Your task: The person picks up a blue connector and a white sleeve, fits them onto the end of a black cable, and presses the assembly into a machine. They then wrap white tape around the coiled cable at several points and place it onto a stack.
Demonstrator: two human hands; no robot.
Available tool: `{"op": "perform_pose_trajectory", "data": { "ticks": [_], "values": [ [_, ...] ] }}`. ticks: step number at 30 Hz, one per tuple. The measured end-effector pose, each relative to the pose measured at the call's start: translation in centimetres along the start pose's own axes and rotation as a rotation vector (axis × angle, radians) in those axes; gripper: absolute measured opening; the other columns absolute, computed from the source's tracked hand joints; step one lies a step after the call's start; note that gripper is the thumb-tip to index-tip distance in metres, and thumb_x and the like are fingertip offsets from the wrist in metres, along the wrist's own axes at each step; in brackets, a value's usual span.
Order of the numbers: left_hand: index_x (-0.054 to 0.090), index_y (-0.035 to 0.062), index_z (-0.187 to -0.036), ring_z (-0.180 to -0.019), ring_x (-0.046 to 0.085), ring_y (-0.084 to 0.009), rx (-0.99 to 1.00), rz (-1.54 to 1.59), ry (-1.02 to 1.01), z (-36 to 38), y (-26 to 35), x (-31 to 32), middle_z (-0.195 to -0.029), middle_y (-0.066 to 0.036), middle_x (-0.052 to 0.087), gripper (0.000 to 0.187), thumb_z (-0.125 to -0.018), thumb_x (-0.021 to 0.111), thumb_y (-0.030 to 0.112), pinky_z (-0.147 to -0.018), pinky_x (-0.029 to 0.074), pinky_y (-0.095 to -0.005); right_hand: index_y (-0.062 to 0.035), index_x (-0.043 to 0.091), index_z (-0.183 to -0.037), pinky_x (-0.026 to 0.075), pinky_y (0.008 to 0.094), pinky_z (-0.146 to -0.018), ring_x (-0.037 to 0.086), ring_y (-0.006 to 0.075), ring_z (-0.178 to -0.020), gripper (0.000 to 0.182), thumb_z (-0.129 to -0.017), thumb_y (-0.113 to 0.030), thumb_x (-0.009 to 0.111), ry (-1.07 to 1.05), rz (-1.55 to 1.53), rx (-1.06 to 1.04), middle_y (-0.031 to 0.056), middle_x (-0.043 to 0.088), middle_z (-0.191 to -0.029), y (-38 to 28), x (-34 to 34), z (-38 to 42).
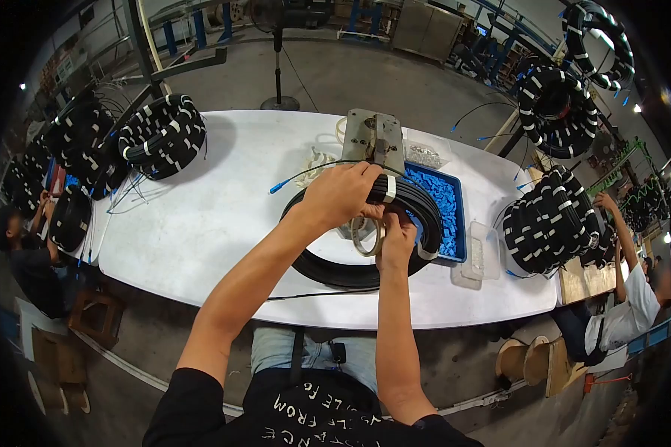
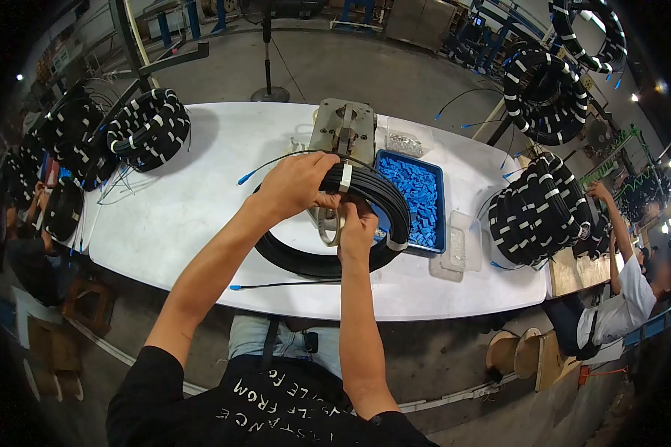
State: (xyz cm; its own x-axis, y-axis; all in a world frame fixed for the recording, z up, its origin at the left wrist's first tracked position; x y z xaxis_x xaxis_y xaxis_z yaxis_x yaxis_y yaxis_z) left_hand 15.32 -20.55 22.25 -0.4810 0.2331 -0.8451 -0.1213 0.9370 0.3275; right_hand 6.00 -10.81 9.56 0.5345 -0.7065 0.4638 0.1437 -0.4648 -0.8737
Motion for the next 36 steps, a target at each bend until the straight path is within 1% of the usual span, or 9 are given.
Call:
{"op": "perform_pose_trajectory", "data": {
  "ticks": [8, 11, 13, 16, 19, 20, 23, 28, 36],
  "values": [
    [0.057, 0.0029, -0.116, -0.095, 0.065, -0.0358, 0.034, -0.084, -0.004, -0.2, -0.3, 0.6, -0.104, -0.016, 0.066, 0.063, -0.069, 0.081, 0.037, -0.082, 0.052, -0.0423, 0.0011, 0.06, -0.11, 0.058, 0.0337, -0.072, 0.067, 0.0222, -0.085, 0.026, -0.085, 0.002, 0.054, -0.009, -0.358, 0.469, 0.0129, 0.065, -0.102, 1.4, 2.0, -0.5],
    [0.057, 0.0048, -0.116, -0.094, 0.065, -0.0341, 0.13, -0.068, 0.018, 0.2, 1.2, 0.4, -0.103, -0.015, 0.066, 0.057, -0.069, 0.082, 0.026, -0.081, 0.053, -0.042, -0.006, 0.056, -0.122, 0.057, 0.0342, -0.078, 0.065, 0.0205, -0.094, 0.034, -0.088, -0.003, 0.058, -0.015, -0.048, 0.448, 0.0106, 0.064, -0.11, 2.3, 2.6, -1.0],
    [0.058, 0.0057, -0.115, -0.093, 0.065, -0.0335, 0.168, -0.033, 0.063, 0.4, 1.6, 0.4, -0.102, -0.014, 0.066, 0.053, -0.069, 0.08, 0.02, -0.08, 0.053, -0.0424, -0.0073, 0.053, -0.125, 0.055, 0.036, -0.081, 0.065, 0.0216, -0.095, 0.04, -0.086, -0.003, 0.06, -0.194, -0.043, 0.351, 0.0102, 0.063, -0.114, 5.7, 1.5, -2.0],
    [0.059, 0.0049, -0.112, -0.092, 0.065, -0.034, 0.138, -0.014, 0.025, 0.0, 2.0, 0.5, -0.1, -0.013, 0.066, 0.049, -0.071, 0.078, 0.022, -0.079, 0.053, -0.0429, -0.0003, 0.06, -0.109, 0.051, 0.0413, -0.082, 0.064, 0.0315, -0.096, 0.024, -0.085, -0.005, 0.062, -0.418, 0.817, -0.402, 0.014, 0.066, -0.111, 3.6, 2.2, -1.1],
    [0.059, 0.0046, -0.113, -0.091, 0.066, -0.0341, 0.134, -0.044, 0.004, -0.4, 2.3, 0.8, -0.098, -0.014, 0.066, 0.049, -0.072, 0.077, 0.023, -0.079, 0.054, -0.0428, 0.0029, 0.064, -0.098, 0.048, 0.0417, -0.084, 0.062, 0.039, -0.097, 0.016, -0.087, -0.007, 0.061, -0.394, 1.044, -0.214, 0.0205, 0.067, -0.106, 4.1, 1.7, -0.1],
    [0.059, 0.0046, -0.113, -0.091, 0.066, -0.0341, 0.135, -0.041, 0.002, -0.5, 2.4, 0.8, -0.098, -0.014, 0.066, 0.049, -0.072, 0.077, 0.023, -0.079, 0.054, -0.0428, 0.0007, 0.066, -0.094, 0.048, 0.0426, -0.085, 0.059, 0.0421, -0.097, 0.014, -0.089, -0.008, 0.056, -0.441, 1.039, -0.335, 0.022, 0.066, -0.103, 3.1, 2.4, 0.6],
    [0.058, 0.0044, -0.112, -0.09, 0.066, -0.0343, 0.11, -0.073, -0.017, -0.7, 2.6, 0.9, -0.097, -0.014, 0.066, 0.048, -0.073, 0.078, 0.025, -0.078, 0.054, -0.0429, 0.0009, 0.063, -0.104, 0.047, 0.0465, -0.086, 0.058, 0.0433, -0.1, 0.018, -0.088, -0.007, 0.058, -0.611, 1.066, -0.303, 0.0245, 0.064, -0.1, 6.6, 1.5, 0.4],
    [0.058, 0.0054, -0.111, -0.089, 0.066, -0.0345, 0.022, -0.057, -0.012, -0.8, 2.5, 0.6, -0.098, -0.014, 0.067, 0.046, -0.073, 0.078, 0.025, -0.076, 0.054, -0.0433, -0.005, 0.068, -0.094, 0.049, 0.0429, -0.086, 0.062, 0.0354, -0.095, 0.016, -0.086, -0.007, 0.054, -0.71, 1.251, -0.365, 0.0182, 0.064, -0.096, 11.7, 0.3, 1.6],
    [0.06, 0.0079, -0.108, -0.088, 0.066, -0.0344, 0.024, -0.082, 0.068, -0.5, 2.1, 0.6, -0.1, -0.011, 0.068, 0.04, -0.072, 0.075, 0.017, -0.076, 0.053, -0.0423, -0.0076, 0.066, -0.098, 0.05, 0.0413, -0.085, 0.062, 0.0334, -0.096, 0.015, -0.083, -0.006, 0.062, -0.483, 1.036, -0.536, 0.0127, 0.064, -0.093, 9.7, 0.5, 2.1]
  ]
}}
Point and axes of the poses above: each hand's wrist, its own z-axis away from the middle knuckle, its own x-axis out of the palm, y = z × x, the point moved 7 cm from there along -z, towards the middle knuckle
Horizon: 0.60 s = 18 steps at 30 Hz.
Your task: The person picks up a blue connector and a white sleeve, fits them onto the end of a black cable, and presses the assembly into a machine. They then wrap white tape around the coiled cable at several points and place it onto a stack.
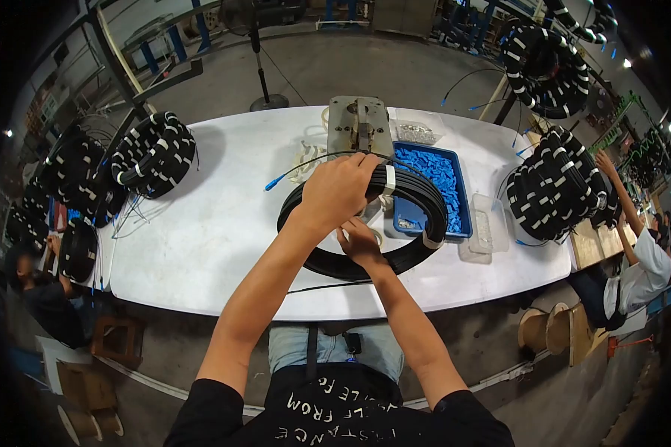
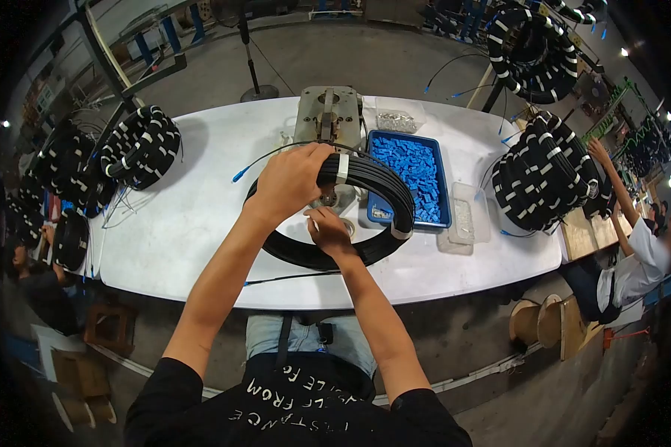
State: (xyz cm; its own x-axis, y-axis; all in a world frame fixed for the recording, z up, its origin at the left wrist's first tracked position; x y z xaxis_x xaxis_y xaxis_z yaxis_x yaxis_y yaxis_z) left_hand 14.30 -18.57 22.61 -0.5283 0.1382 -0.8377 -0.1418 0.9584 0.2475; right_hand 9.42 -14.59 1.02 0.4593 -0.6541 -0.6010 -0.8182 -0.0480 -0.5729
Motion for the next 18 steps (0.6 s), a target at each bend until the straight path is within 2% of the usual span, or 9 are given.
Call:
{"op": "perform_pose_trajectory", "data": {
  "ticks": [2, 5, 7, 9, 11, 13, 15, 16, 18],
  "values": [
    [0.06, 0.008, -0.107, -0.088, 0.066, -0.0345, -0.004, 0.003, 0.001, 0.1, -0.3, -0.1, -0.1, -0.011, 0.068, 0.039, -0.072, 0.074, 0.015, -0.076, 0.053, -0.0421, -0.0075, 0.066, -0.097, 0.05, 0.0412, -0.084, 0.062, 0.0335, -0.095, 0.016, -0.082, -0.005, 0.064, 0.058, -0.035, -0.005, 0.0122, 0.064, -0.092, -0.8, -1.5, 0.2],
    [0.06, 0.0073, -0.108, -0.088, 0.065, -0.0346, -0.043, 0.012, -0.021, 0.3, -1.5, -0.1, -0.099, -0.012, 0.068, 0.038, -0.072, 0.073, 0.011, -0.076, 0.052, -0.0425, -0.0045, 0.065, -0.095, 0.051, 0.0378, -0.079, 0.063, 0.0333, -0.088, 0.02, -0.076, 0.0, 0.068, 0.358, -0.069, 0.057, 0.0131, 0.066, -0.093, -2.3, -6.2, 2.2],
    [0.06, 0.0068, -0.109, -0.089, 0.065, -0.035, -0.034, 0.039, 0.017, 0.6, -2.1, -0.4, -0.099, -0.013, 0.068, 0.039, -0.071, 0.072, 0.009, -0.077, 0.052, -0.0428, -0.0014, 0.064, -0.092, 0.052, 0.0336, -0.068, 0.064, 0.0284, -0.076, 0.017, -0.075, 0.002, 0.066, 0.58, -0.004, -0.01, 0.0149, 0.065, -0.09, -3.5, -9.9, 4.9],
    [0.061, 0.0067, -0.109, -0.09, 0.064, -0.0355, -0.038, 0.047, 0.03, 0.8, -2.9, -1.0, -0.1, -0.013, 0.068, 0.039, -0.072, 0.072, 0.009, -0.078, 0.051, -0.0427, 0.0001, 0.061, -0.095, 0.049, 0.0271, -0.059, 0.057, 0.0219, -0.069, 0.019, -0.076, 0.0, 0.064, 0.782, -0.129, 0.01, 0.015, 0.061, -0.088, -3.7, -12.7, 7.2],
    [0.061, 0.0069, -0.108, -0.09, 0.064, -0.0357, -0.059, 0.119, 0.085, 1.7, -3.6, -1.7, -0.101, -0.014, 0.068, 0.038, -0.072, 0.072, 0.01, -0.078, 0.051, -0.0422, -0.0006, 0.051, -0.116, 0.044, 0.0362, -0.084, 0.051, 0.0242, -0.097, 0.044, -0.077, -0.01, 0.07, 0.87, 0.096, -0.004, 0.0167, 0.053, -0.111, -3.5, -16.1, 7.8],
    [0.062, 0.0066, -0.107, -0.091, 0.064, -0.0354, -0.074, 0.14, 0.086, 2.4, -3.9, -2.1, -0.1, -0.014, 0.068, 0.037, -0.072, 0.074, 0.009, -0.078, 0.051, -0.0416, -0.0002, 0.042, -0.133, 0.035, 0.0398, -0.099, 0.041, 0.0268, -0.119, 0.074, -0.072, -0.02, 0.08, 0.868, 0.013, 0.163, 0.0165, 0.045, -0.127, -1.3, -17.1, 6.9],
    [0.062, 0.0063, -0.107, -0.091, 0.065, -0.0352, -0.105, 0.161, 0.114, 2.9, -4.6, -2.5, -0.101, -0.014, 0.069, 0.039, -0.07, 0.075, 0.008, -0.079, 0.052, -0.0402, -0.0021, 0.045, -0.134, 0.041, 0.0374, -0.096, 0.048, 0.0241, -0.115, 0.074, -0.072, -0.017, 0.082, 0.683, -0.219, 0.302, 0.0134, 0.052, -0.124, -0.5, -16.6, 4.9],
    [0.063, 0.0053, -0.108, -0.091, 0.065, -0.0351, -0.113, 0.149, 0.14, 3.2, -4.7, -2.7, -0.101, -0.014, 0.069, 0.042, -0.068, 0.078, 0.007, -0.08, 0.053, -0.039, -0.0021, 0.045, -0.134, 0.041, 0.0374, -0.096, 0.048, 0.0241, -0.115, 0.074, -0.072, -0.017, 0.082, 0.682, -0.221, 0.304, 0.0134, 0.052, -0.124, 0.1, -16.4, 5.0],
    [0.063, 0.0049, -0.108, -0.089, 0.065, -0.0348, -0.089, 0.127, 0.19, 4.1, -4.9, -2.9, -0.101, -0.014, 0.069, 0.044, -0.067, 0.079, 0.007, -0.079, 0.053, -0.0386, -0.0025, 0.054, -0.125, 0.047, 0.0315, -0.086, 0.059, 0.0176, -0.099, 0.057, -0.075, -0.01, 0.08, 0.333, -0.676, 0.545, 0.0091, 0.063, -0.111, 3.3, -12.1, 5.1]
  ]
}}
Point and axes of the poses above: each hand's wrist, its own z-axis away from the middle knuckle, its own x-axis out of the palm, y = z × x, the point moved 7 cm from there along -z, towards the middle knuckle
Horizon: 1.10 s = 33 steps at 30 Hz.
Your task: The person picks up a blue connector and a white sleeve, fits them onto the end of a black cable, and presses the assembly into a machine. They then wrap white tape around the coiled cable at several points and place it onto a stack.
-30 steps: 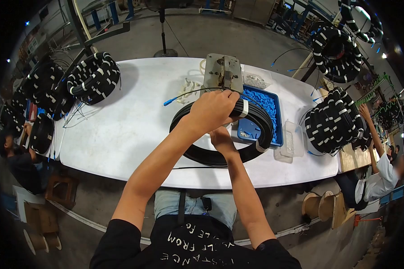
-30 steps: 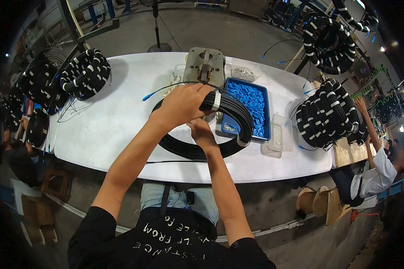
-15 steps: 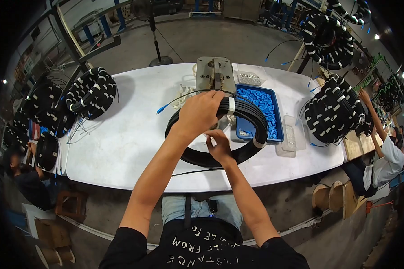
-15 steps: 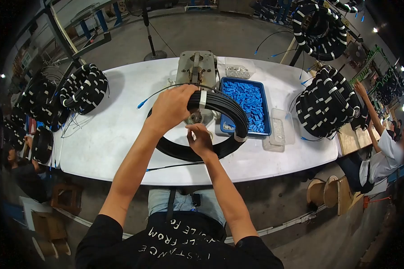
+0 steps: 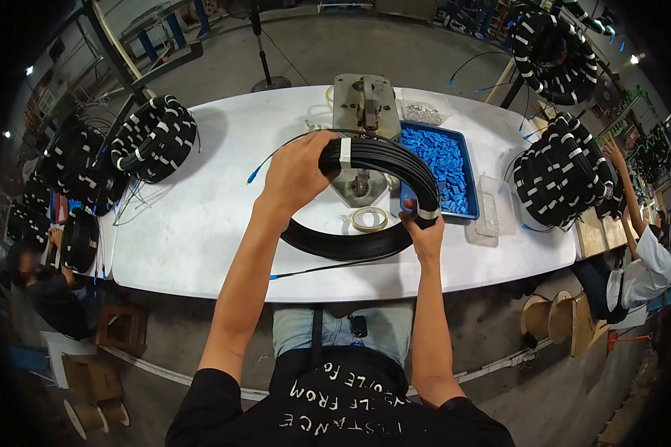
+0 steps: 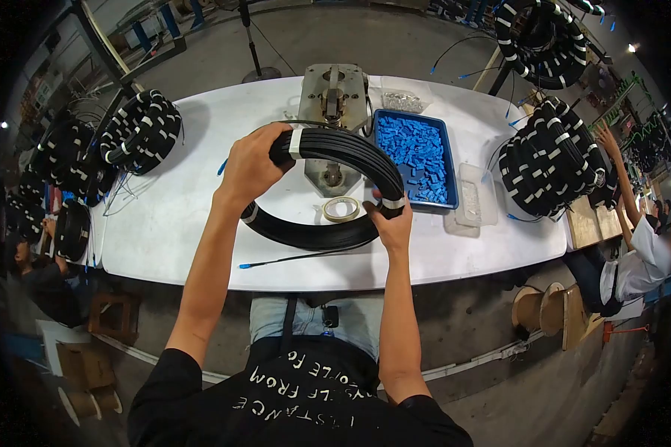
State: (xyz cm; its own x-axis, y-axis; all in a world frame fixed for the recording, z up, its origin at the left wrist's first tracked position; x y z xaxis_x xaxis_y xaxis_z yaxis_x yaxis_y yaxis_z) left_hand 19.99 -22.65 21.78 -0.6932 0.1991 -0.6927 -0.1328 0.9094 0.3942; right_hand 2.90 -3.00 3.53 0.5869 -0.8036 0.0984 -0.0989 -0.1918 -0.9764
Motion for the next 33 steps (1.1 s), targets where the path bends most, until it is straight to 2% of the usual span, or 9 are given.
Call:
{"op": "perform_pose_trajectory", "data": {
  "ticks": [4, 13, 15, 17, 20, 23, 28, 29, 33],
  "values": [
    [0.063, 0.0036, -0.107, -0.086, 0.067, -0.0338, 0.007, 0.066, 0.066, 1.6, 0.1, -1.6, -0.099, -0.015, 0.069, 0.046, -0.065, 0.08, 0.005, -0.078, 0.053, -0.0371, 0.0005, 0.061, -0.11, 0.05, 0.0264, -0.08, 0.063, 0.0117, -0.086, 0.034, -0.078, 0.0, 0.074, 0.094, 0.01, -0.063, 0.006, 0.068, -0.098, -0.2, 0.1, 0.1],
    [0.064, -0.0026, -0.109, -0.082, 0.07, -0.0252, -0.031, 0.123, 0.12, 6.6, -2.1, -4.2, -0.093, -0.015, 0.071, 0.041, -0.071, 0.08, 0.003, -0.077, 0.054, -0.0322, -0.0007, 0.062, -0.106, 0.05, 0.0278, -0.082, 0.065, 0.0146, -0.088, 0.044, -0.065, 0.009, 0.073, 0.027, 0.171, -0.247, 0.0073, 0.07, -0.096, -8.7, 2.3, 1.0],
    [0.063, -0.0034, -0.113, -0.082, 0.071, -0.0227, -0.236, 0.202, 0.065, 7.7, -3.7, -3.8, -0.092, -0.015, 0.072, 0.044, -0.073, 0.08, 0.004, -0.076, 0.054, -0.0309, 0.0005, 0.061, -0.106, 0.05, 0.0271, -0.081, 0.063, 0.0124, -0.088, 0.041, -0.067, 0.009, 0.072, -0.065, 0.381, -0.315, 0.006, 0.069, -0.097, -11.4, 3.7, 0.9],
    [0.063, -0.0035, -0.115, -0.081, 0.07, -0.018, -0.233, 0.146, 0.067, 8.5, -3.5, -4.2, -0.092, -0.014, 0.073, 0.045, -0.075, 0.08, 0.006, -0.075, 0.053, -0.0292, -0.0003, 0.062, -0.104, 0.051, 0.0288, -0.079, 0.066, 0.0167, -0.084, 0.043, -0.064, 0.008, 0.072, -0.08, 0.449, -0.335, 0.0087, 0.07, -0.092, -12.9, 4.4, 0.4],
    [0.066, -0.0033, -0.105, -0.08, 0.071, -0.0322, -0.484, 0.192, -0.025, 10.3, -4.9, -4.4, -0.085, -0.019, 0.071, 0.038, -0.077, 0.081, 0.018, -0.071, 0.054, -0.0377, -0.0053, 0.063, -0.103, 0.052, 0.0397, -0.073, 0.065, 0.0384, -0.083, 0.043, -0.063, -0.004, 0.077, -0.166, 0.661, -0.427, 0.0169, 0.068, -0.092, -15.5, 6.4, 0.2],
    [0.067, -0.0033, -0.097, -0.074, 0.07, -0.0342, -0.524, -0.066, -0.292, 11.0, -4.5, -6.4, -0.076, -0.018, 0.07, 0.037, -0.077, 0.081, 0.024, -0.065, 0.052, -0.0398, -0.0062, 0.063, -0.104, 0.052, 0.04, -0.074, 0.065, 0.038, -0.084, 0.044, -0.063, -0.004, 0.077, -0.186, 0.722, -0.443, 0.0163, 0.068, -0.093, -15.9, 7.4, -0.3],
    [0.066, -0.0008, -0.078, -0.051, 0.053, -0.0118, -0.554, 0.008, 0.023, 10.6, -5.7, -11.0, -0.059, -0.008, 0.062, 0.035, -0.078, 0.082, 0.03, -0.053, 0.043, -0.0253, -0.0085, 0.063, -0.107, 0.052, 0.0403, -0.074, 0.065, 0.0375, -0.085, 0.045, -0.064, -0.005, 0.074, -0.188, 0.74, -0.459, 0.0153, 0.069, -0.094, -15.4, 7.9, -1.1],
    [0.066, -0.0005, -0.093, -0.072, 0.059, -0.0083, -0.547, 0.047, 0.04, 9.2, -4.8, -11.8, -0.084, -0.009, 0.069, 0.027, -0.08, 0.08, 0.019, -0.063, 0.046, -0.023, -0.0086, 0.062, -0.107, 0.052, 0.0407, -0.075, 0.065, 0.0371, -0.085, 0.045, -0.064, -0.004, 0.073, -0.19, 0.738, -0.433, 0.0154, 0.068, -0.094, -15.0, 7.8, -1.3],
    [0.056, 0.0051, -0.125, -0.107, 0.058, -0.0185, -0.111, 0.208, 0.083, 4.8, -2.8, -9.0, -0.12, -0.011, 0.062, 0.068, -0.068, 0.088, 0.024, -0.09, 0.046, -0.0325, -0.0077, 0.062, -0.108, 0.051, 0.0413, -0.075, 0.065, 0.0369, -0.085, 0.047, -0.063, -0.005, 0.074, -0.204, 0.737, -0.441, 0.0161, 0.068, -0.094, -15.0, 8.3, -1.2]
  ]
}}
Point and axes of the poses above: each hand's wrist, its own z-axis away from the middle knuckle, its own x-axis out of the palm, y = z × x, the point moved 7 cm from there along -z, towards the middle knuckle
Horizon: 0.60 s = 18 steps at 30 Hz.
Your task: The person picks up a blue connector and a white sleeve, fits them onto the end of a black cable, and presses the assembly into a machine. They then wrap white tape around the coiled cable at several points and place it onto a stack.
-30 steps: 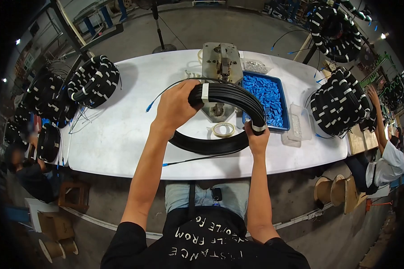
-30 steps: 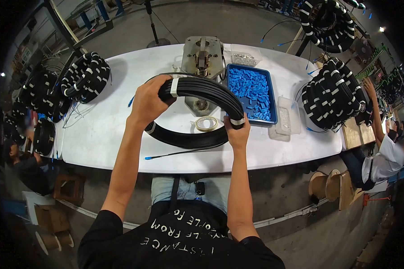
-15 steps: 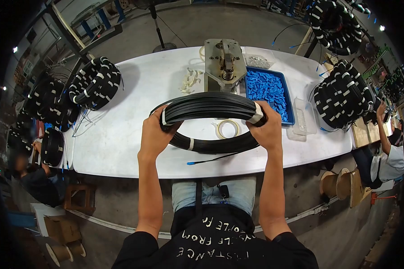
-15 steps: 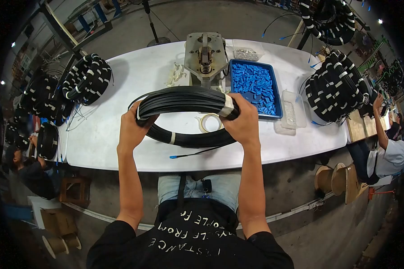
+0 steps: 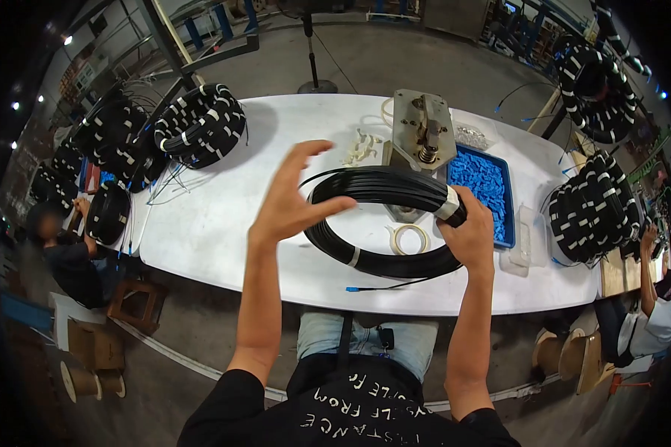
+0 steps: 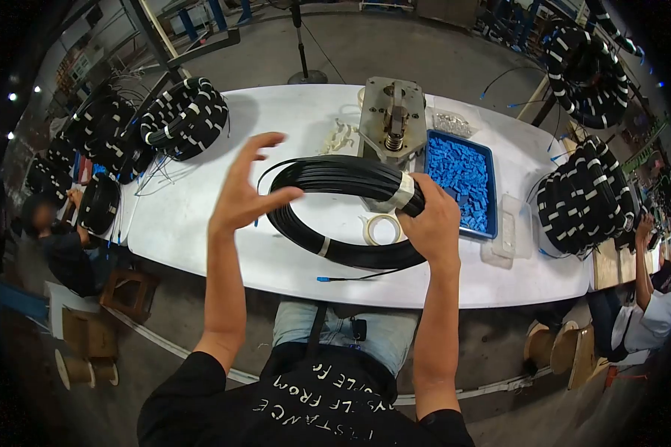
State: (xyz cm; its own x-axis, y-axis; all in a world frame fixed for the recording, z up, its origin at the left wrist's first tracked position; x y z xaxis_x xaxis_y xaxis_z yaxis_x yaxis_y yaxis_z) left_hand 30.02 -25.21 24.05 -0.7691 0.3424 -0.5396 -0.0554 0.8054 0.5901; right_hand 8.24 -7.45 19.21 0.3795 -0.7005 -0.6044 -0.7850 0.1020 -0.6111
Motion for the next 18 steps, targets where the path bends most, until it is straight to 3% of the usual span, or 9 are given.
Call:
{"op": "perform_pose_trajectory", "data": {
  "ticks": [1, 2, 4, 7, 10, 13, 14, 16, 18],
  "values": [
    [0.055, 0.0058, -0.127, -0.11, 0.059, -0.021, 0.062, -0.017, -0.077, -0.6, -0.1, 1.9, -0.122, -0.009, 0.061, 0.072, -0.066, 0.089, 0.024, -0.089, 0.048, -0.0332, -0.0072, 0.061, -0.109, 0.051, 0.0415, -0.076, 0.065, 0.0369, -0.085, 0.048, -0.063, -0.005, 0.074, 0.008, 0.001, -0.004, 0.0164, 0.068, -0.095, 0.0, -0.1, 0.1],
    [0.059, 0.0048, -0.12, -0.099, 0.064, -0.0227, -0.046, 0.146, -0.18, -0.8, -0.8, 4.1, -0.111, -0.01, 0.066, 0.062, -0.067, 0.087, 0.018, -0.084, 0.05, -0.0327, -0.0072, 0.061, -0.109, 0.051, 0.0415, -0.076, 0.065, 0.0369, -0.085, 0.048, -0.063, -0.005, 0.074, 0.009, 0.008, -0.011, 0.0164, 0.068, -0.095, 0.0, -0.2, 0.1],
    [0.062, 0.0035, -0.109, -0.084, 0.068, -0.025, -0.231, -0.019, -0.287, -1.1, -2.0, 6.1, -0.093, -0.012, 0.07, 0.047, -0.067, 0.082, 0.01, -0.076, 0.052, -0.0323, -0.0066, 0.06, -0.112, 0.051, 0.0411, -0.076, 0.064, 0.0375, -0.086, 0.052, -0.062, -0.005, 0.074, 0.015, 0.031, -0.039, 0.0171, 0.067, -0.096, -0.3, -0.4, 0.3],
    [0.063, 0.0031, -0.1, -0.074, 0.068, -0.0281, -0.122, -0.018, -0.145, -0.9, -1.4, 6.0, -0.081, -0.013, 0.07, 0.038, -0.066, 0.078, 0.004, -0.072, 0.053, -0.0329, -0.0071, 0.06, -0.115, 0.052, 0.039, -0.078, 0.066, 0.035, -0.087, 0.053, -0.064, -0.005, 0.076, 0.03, -0.054, -0.002, 0.0167, 0.067, -0.096, -0.3, -1.1, 0.8],
    [0.063, 0.0028, -0.1, -0.076, 0.068, -0.0294, -0.077, -0.036, -0.071, -0.3, -1.4, 5.6, -0.085, -0.014, 0.07, 0.039, -0.064, 0.078, 0.002, -0.072, 0.053, -0.0337, -0.0059, 0.059, -0.116, 0.052, 0.0354, -0.08, 0.068, 0.0284, -0.089, 0.053, -0.067, -0.006, 0.077, 0.02, -0.143, 0.111, 0.0149, 0.068, -0.098, 1.1, -1.8, 2.0],
    [0.063, 0.0015, -0.101, -0.075, 0.068, -0.0261, -0.096, -0.034, -0.04, 0.4, -2.0, 5.1, -0.084, -0.013, 0.07, 0.039, -0.065, 0.077, 0.001, -0.071, 0.053, -0.0315, 0.0003, 0.053, -0.12, 0.052, 0.0296, -0.081, 0.066, 0.0168, -0.089, 0.057, -0.071, -0.007, 0.08, 0.049, -0.289, 0.192, 0.0101, 0.068, -0.101, 5.5, 0.2, 4.2],
    [0.063, 0.0009, -0.101, -0.074, 0.068, -0.0245, -0.109, -0.034, -0.022, 0.5, -2.1, 4.8, -0.084, -0.012, 0.07, 0.039, -0.064, 0.077, 0.0, -0.07, 0.053, -0.0305, 0.0003, 0.053, -0.12, 0.052, 0.0296, -0.081, 0.066, 0.0168, -0.089, 0.057, -0.071, -0.007, 0.08, 0.053, -0.29, 0.198, 0.0101, 0.068, -0.101, 6.2, 1.2, 4.6],
    [0.063, -0.0003, -0.102, -0.074, 0.068, -0.0207, -0.115, -0.023, -0.024, 1.0, -2.9, 4.7, -0.083, -0.011, 0.07, 0.039, -0.065, 0.076, -0.002, -0.07, 0.052, -0.0288, 0.0007, 0.054, -0.119, 0.051, 0.0285, -0.083, 0.064, 0.0146, -0.09, 0.056, -0.071, -0.004, 0.081, 0.216, -0.669, 0.297, 0.0082, 0.068, -0.101, 8.3, 2.8, 5.9],
    [0.063, -0.0009, -0.102, -0.074, 0.068, -0.0187, -0.139, -0.015, -0.006, 1.3, -3.3, 4.3, -0.083, -0.011, 0.07, 0.038, -0.066, 0.075, -0.002, -0.071, 0.052, -0.0278, -0.0016, 0.056, -0.118, 0.05, 0.0271, -0.085, 0.064, 0.0129, -0.089, 0.048, -0.074, 0.002, 0.077, 0.255, -0.737, 0.288, 0.0043, 0.067, -0.098, 9.2, 4.0, 6.4]
  ]
}}
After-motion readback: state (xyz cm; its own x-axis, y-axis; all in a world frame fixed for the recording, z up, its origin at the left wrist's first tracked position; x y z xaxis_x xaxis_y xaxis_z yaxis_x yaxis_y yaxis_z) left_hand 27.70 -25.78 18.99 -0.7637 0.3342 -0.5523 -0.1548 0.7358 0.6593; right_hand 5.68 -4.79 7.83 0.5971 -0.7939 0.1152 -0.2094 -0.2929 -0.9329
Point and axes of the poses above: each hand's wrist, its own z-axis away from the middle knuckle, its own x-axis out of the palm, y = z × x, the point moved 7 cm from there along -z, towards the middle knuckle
